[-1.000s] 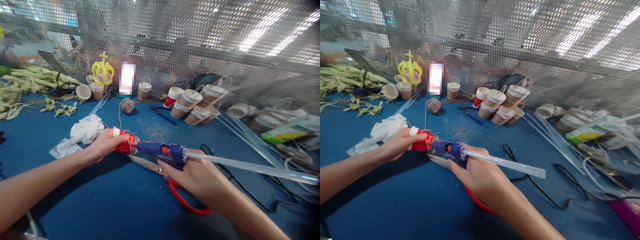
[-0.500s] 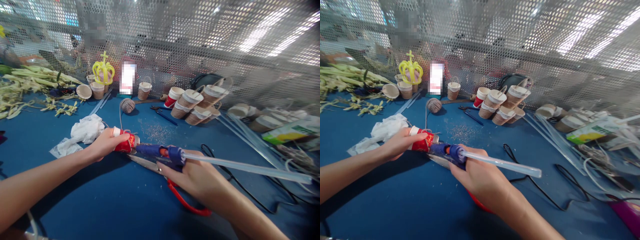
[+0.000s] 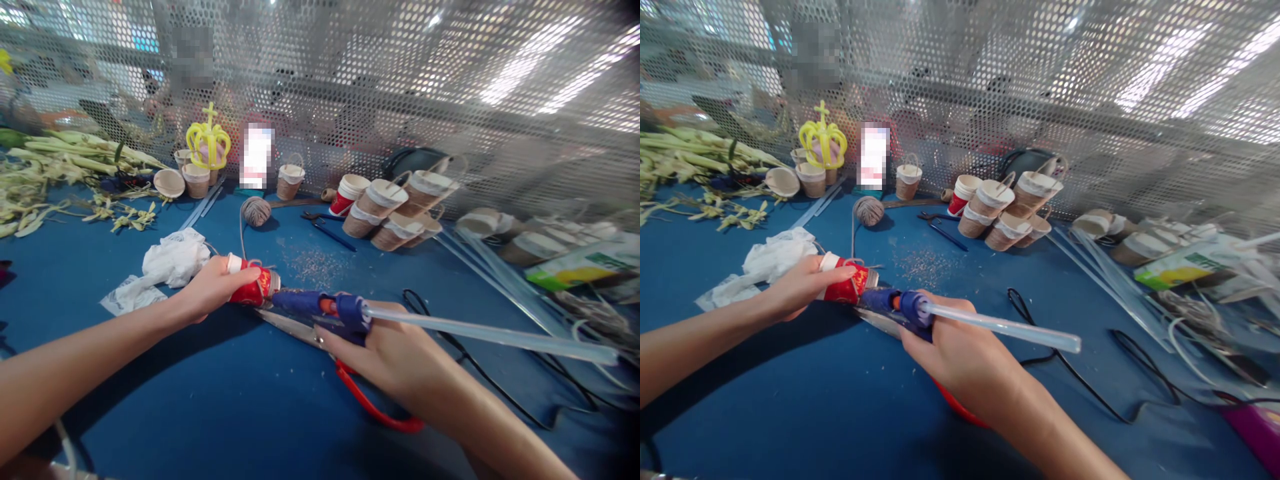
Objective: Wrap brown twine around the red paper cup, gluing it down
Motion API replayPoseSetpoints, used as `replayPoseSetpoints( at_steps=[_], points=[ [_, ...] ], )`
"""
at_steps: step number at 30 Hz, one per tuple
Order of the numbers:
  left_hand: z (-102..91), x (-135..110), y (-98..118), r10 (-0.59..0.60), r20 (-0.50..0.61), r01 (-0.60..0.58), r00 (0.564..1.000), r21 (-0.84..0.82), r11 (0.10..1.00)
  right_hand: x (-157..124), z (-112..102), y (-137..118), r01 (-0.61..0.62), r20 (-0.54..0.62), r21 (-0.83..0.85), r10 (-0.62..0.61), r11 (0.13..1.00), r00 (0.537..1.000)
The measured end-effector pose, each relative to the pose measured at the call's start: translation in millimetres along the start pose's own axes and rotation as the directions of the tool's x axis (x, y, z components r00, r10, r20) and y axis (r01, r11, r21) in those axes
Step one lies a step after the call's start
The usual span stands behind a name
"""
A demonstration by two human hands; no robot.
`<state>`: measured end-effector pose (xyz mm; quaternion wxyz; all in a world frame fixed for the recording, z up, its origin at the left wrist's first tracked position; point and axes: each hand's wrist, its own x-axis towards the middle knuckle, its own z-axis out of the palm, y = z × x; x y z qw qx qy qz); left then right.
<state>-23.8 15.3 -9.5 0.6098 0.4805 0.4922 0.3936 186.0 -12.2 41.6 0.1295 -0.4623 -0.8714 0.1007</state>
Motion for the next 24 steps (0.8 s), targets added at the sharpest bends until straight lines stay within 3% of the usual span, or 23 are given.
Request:
replayPoseSetpoints(
  at_steps=[6, 13, 19, 24],
  points=[
    [0.5, -0.9, -0.8, -0.014, 0.002, 0.014, 1.000, 0.044, 0.999, 2.5, -3.0, -1.4, -0.070, -0.022, 0.042, 0.071, 0.997, 0.997],
    [-1.8, -0.4, -7.5, 0.032, 0.004, -0.033, 0.999, 0.064, 0.997, 5.2, -3.3, 1.3, -0.265, 0.033, 0.101, 0.263, 0.959, 0.964],
    [-0.6, -5.1, -5.3, 0.080, 0.067, -0.087, 0.995, 0.096, 0.992, 8.4, -6.2, 1.3, -0.297, 0.035, 0.248, 0.298, 0.922, 0.954],
    [0.8, -7.6, -3.0, 0.114, 0.058, -0.121, 0.992, 0.140, 0.983, 12.5, -5.6, 2.1, -0.266, 0.018, 0.313, 0.274, 0.912, 0.961]
  ],
)
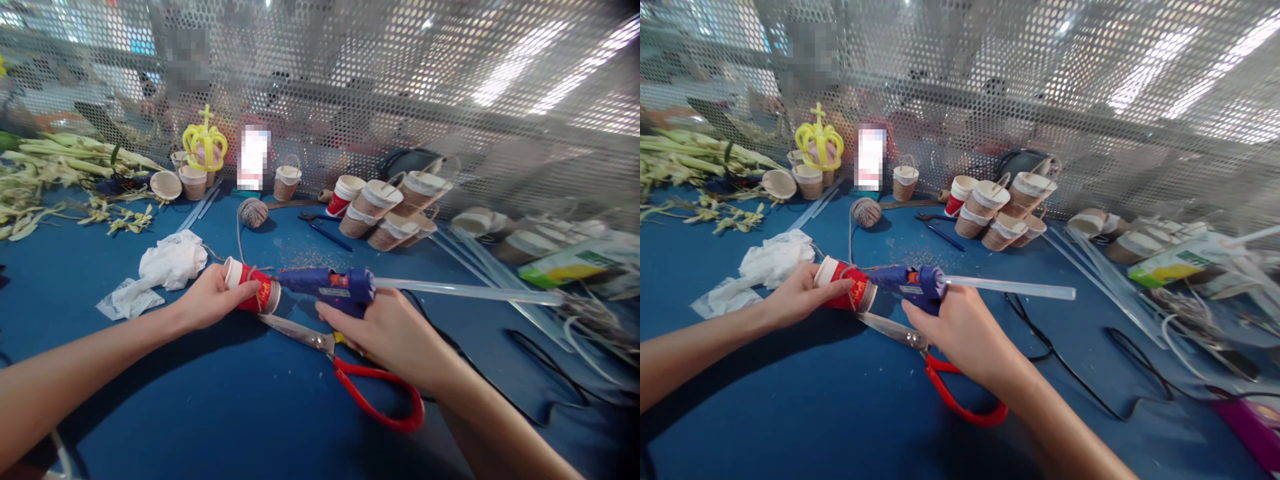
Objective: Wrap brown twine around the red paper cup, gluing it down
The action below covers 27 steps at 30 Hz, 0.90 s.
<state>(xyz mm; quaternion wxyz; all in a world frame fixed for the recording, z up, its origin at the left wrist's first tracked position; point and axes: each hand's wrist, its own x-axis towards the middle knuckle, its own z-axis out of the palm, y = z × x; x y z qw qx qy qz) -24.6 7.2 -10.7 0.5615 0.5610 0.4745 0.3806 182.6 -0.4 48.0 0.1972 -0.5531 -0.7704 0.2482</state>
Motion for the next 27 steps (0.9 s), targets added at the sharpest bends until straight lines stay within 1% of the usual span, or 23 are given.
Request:
replayPoseSetpoints(
  at_steps=[4, 9, 12, 14, 18, 22, 27],
  points=[
    [-0.4, 0.5, -1.3, 0.036, -0.009, -0.036, 0.999, 0.047, 0.998, 3.2, 0.1, -0.9, 0.004, -0.005, 0.012, -0.004, 1.000, 1.000],
    [-1.6, 1.1, -5.6, 0.018, 0.026, -0.019, 1.000, 0.036, 0.999, 4.9, 1.2, -0.1, -0.010, 0.003, 0.027, 0.010, 1.000, 1.000],
    [-1.8, 1.1, -6.3, 0.015, 0.023, -0.016, 1.000, 0.046, 0.999, 4.0, 2.6, 0.9, -0.013, -0.001, 0.049, 0.013, 0.999, 1.000],
    [-1.5, 1.3, -5.6, 0.019, 0.020, -0.020, 1.000, 0.047, 0.999, 2.9, 2.4, 0.9, -0.024, 0.016, 0.064, 0.023, 0.998, 1.000],
    [-0.6, 2.2, -3.5, -0.002, 0.017, 0.003, 1.000, -0.025, 1.000, 1.0, -0.7, 1.2, 0.007, 0.056, 0.061, -0.010, 0.998, 0.998],
    [-0.8, 3.0, -3.8, -0.033, 0.017, 0.034, 0.999, -0.074, 0.997, -0.2, -3.4, 3.3, 0.058, 0.059, 0.001, -0.058, 0.998, 0.997],
    [-3.7, 4.4, -7.7, -0.025, 0.007, 0.026, 1.000, -0.105, 0.994, -4.0, -3.7, 4.2, 0.034, 0.088, -0.020, -0.032, 0.999, 0.996]
  ],
)
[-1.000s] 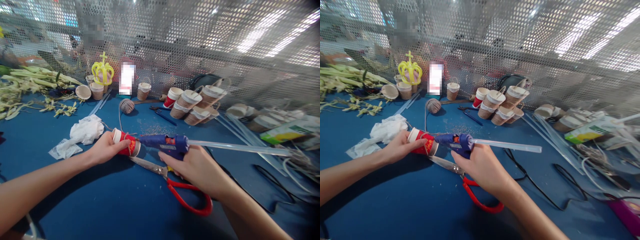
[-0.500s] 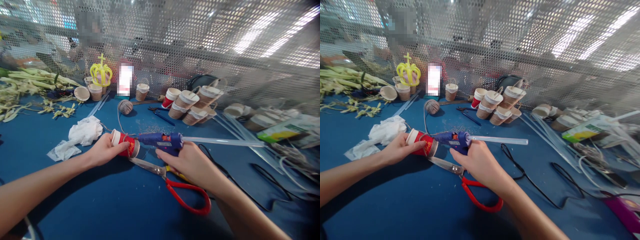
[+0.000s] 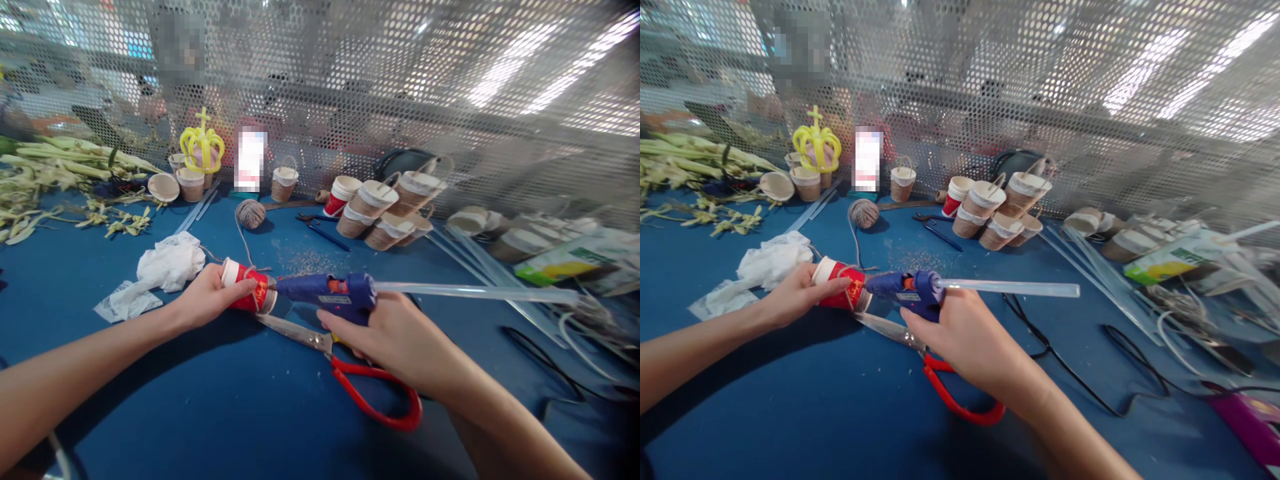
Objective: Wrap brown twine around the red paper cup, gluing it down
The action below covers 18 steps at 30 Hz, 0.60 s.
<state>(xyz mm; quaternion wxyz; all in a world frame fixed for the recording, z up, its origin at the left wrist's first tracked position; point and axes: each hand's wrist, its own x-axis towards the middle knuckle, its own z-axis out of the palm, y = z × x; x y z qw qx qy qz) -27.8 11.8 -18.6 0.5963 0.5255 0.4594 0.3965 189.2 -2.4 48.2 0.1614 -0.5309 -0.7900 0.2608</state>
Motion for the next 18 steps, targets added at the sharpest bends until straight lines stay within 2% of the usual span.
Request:
replayPoseSetpoints(
  at_steps=[6, 12, 14, 18],
  points=[
    [-0.4, 1.3, -0.2, -0.010, -0.001, 0.010, 1.000, -0.010, 1.000, -3.7, -0.4, -2.0, -0.014, 0.031, 0.021, 0.014, 1.000, 0.999],
    [-1.4, 1.7, -2.1, 0.005, -0.071, -0.005, 0.997, -0.011, 1.000, -2.0, -12.3, -2.2, -0.193, 0.130, 0.179, 0.171, 0.965, 0.977],
    [-1.8, 1.6, -2.1, 0.017, -0.087, -0.019, 0.996, -0.022, 1.000, 0.0, -17.4, 3.3, -0.207, 0.105, 0.240, 0.187, 0.948, 0.977],
    [-0.8, 0.4, 1.0, 0.062, -0.103, -0.064, 0.993, -0.015, 0.998, 9.1, -22.2, 18.2, -0.155, -0.038, 0.355, 0.179, 0.922, 0.983]
  ],
)
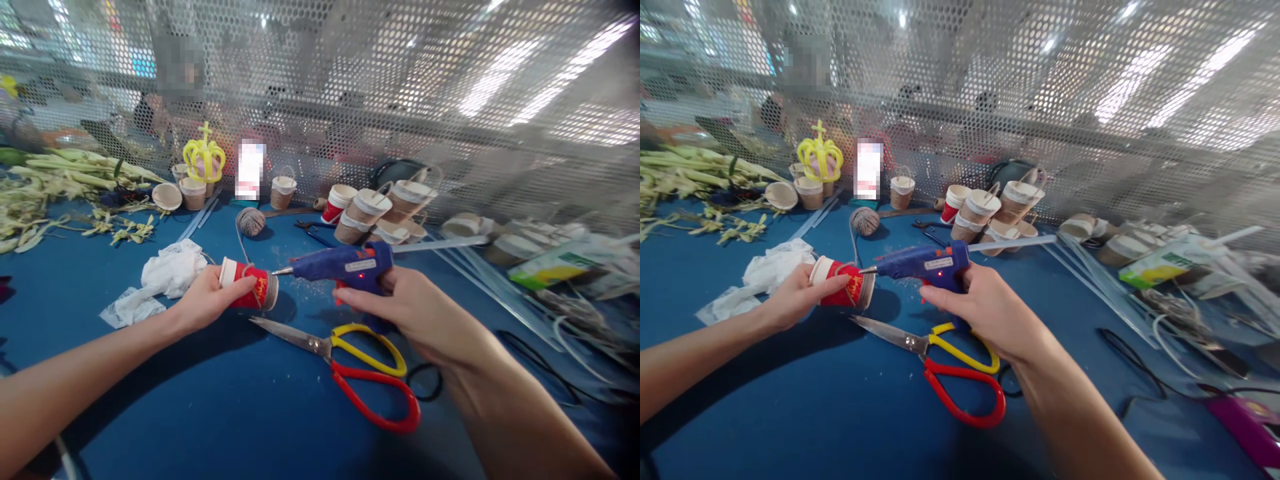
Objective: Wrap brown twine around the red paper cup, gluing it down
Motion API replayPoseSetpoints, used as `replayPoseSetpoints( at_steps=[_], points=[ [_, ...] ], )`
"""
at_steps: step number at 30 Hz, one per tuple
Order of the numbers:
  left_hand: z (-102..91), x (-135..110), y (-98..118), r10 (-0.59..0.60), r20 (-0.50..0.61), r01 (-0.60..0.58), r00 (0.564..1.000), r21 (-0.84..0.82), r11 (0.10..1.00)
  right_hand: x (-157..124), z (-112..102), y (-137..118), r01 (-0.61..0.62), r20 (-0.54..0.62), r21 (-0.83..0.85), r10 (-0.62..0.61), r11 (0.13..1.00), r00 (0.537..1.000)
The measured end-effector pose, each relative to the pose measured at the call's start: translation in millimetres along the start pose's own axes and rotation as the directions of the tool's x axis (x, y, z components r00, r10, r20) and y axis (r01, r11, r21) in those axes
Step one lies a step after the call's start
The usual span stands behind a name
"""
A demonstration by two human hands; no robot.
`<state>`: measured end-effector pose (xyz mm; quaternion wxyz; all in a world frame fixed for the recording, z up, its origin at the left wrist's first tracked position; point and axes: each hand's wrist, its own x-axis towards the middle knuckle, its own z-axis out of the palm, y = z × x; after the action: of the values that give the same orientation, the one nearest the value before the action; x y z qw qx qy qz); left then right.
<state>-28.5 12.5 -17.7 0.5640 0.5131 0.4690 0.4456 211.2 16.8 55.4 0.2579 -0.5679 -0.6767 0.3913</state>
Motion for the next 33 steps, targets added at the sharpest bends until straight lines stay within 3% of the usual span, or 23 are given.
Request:
replayPoseSetpoints(
  at_steps=[5, 11, 18, 23, 26, 29, 31, 33],
  points=[
    [0.6, -1.9, 7.7, 0.067, -0.038, -0.063, 0.997, 0.111, 0.992, 23.3, 1.7, 16.3, -0.077, -0.126, 0.060, 0.084, 0.995, 0.988],
    [3.4, -4.5, 23.2, 0.133, -0.039, -0.118, 0.990, 0.270, 0.955, 47.4, 8.8, 42.7, -0.153, -0.226, -0.106, 0.126, 0.983, 0.966],
    [12.1, -11.1, 24.8, 0.139, 0.061, -0.152, 0.988, 0.370, 0.917, 65.9, 19.3, 58.2, -0.188, -0.322, -0.448, 0.039, 0.874, 0.946],
    [11.9, -20.3, 24.2, 0.176, 0.129, -0.217, 0.976, 0.467, 0.857, 60.6, 25.3, 45.3, -0.178, -0.330, -0.531, -0.009, 0.828, 0.944],
    [14.3, -27.2, 24.0, 0.207, 0.157, -0.257, 0.966, 0.460, 0.850, 47.4, 30.0, 23.3, -0.030, -0.215, -0.525, -0.099, 0.851, 0.972],
    [18.4, -33.0, 21.2, 0.226, 0.229, -0.309, 0.947, 0.453, 0.836, 36.1, 40.0, 0.9, 0.174, 0.083, -0.385, -0.153, 0.907, 0.985],
    [20.4, -35.7, 19.2, 0.227, 0.290, -0.343, 0.930, 0.454, 0.823, 32.5, 49.1, -9.7, 0.245, 0.312, -0.080, -0.209, 0.966, 0.927],
    [21.1, -37.3, 18.0, 0.209, 0.333, -0.349, 0.919, 0.446, 0.824, 30.8, 57.9, -16.8, 0.189, 0.433, 0.185, -0.253, 0.964, 0.865]
  ],
)
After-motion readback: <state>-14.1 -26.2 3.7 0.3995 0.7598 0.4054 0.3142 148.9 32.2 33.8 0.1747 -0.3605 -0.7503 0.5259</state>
